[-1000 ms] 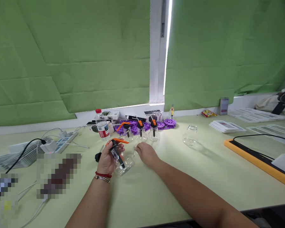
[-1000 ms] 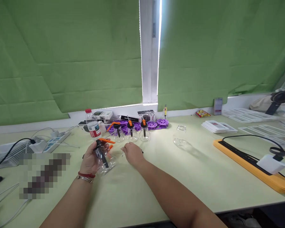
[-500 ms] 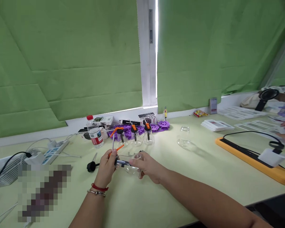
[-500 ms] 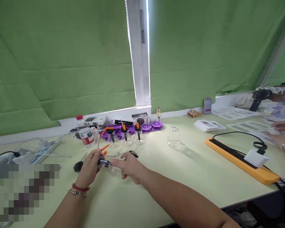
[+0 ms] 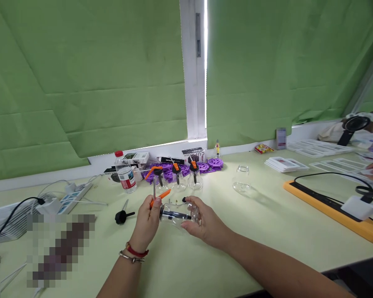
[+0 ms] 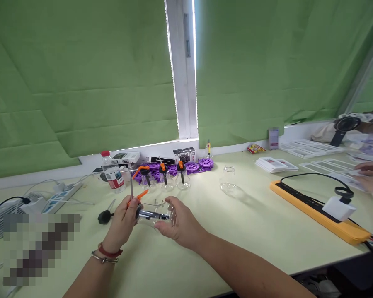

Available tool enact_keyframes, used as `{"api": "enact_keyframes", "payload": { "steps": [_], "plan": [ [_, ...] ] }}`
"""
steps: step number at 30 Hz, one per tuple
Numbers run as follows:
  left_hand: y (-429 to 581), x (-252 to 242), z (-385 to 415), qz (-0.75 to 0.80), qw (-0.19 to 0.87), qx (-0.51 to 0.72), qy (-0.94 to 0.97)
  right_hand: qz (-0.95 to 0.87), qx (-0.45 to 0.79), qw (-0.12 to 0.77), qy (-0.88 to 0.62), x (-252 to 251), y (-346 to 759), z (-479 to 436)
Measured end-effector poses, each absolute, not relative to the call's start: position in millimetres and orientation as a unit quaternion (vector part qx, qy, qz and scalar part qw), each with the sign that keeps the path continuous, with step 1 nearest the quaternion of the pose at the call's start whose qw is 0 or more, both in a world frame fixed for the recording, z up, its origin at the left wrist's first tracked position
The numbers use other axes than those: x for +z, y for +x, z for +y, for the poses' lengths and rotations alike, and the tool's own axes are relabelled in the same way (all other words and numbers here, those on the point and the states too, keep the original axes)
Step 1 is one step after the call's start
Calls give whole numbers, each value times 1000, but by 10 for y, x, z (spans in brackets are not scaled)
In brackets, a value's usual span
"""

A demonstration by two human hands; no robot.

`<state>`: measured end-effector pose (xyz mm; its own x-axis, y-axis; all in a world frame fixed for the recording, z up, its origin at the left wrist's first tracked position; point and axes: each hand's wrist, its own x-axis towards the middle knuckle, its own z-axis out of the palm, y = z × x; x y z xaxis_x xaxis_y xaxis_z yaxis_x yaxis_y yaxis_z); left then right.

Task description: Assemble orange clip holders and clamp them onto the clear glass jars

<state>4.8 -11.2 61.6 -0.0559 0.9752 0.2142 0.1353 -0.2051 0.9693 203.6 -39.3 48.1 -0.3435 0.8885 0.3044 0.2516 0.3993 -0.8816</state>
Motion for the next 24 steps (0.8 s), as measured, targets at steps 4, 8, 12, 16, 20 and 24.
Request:
{"api": "enact_keyframes", "payload": {
  "steps": [4,8,12,16,20,24],
  "plan": [
    [135,645,-121,544,480,494,479,-832,174,391,-354,478,2061,-388],
    [120,623,-108,524,473,544,455,-855,85,395,-326,476,2068,-357],
    [59,541,-92,504,384,586,506,-706,387,419,-420,507,2063,-265],
    [53,516,-70,511,356,580,525,-659,531,336,-414,577,2094,-249],
    [63,549,-61,520,423,566,480,-805,315,401,-303,620,2137,-287],
    [54,513,-54,495,383,578,524,-695,459,390,-393,583,2107,-217]
  ]
}}
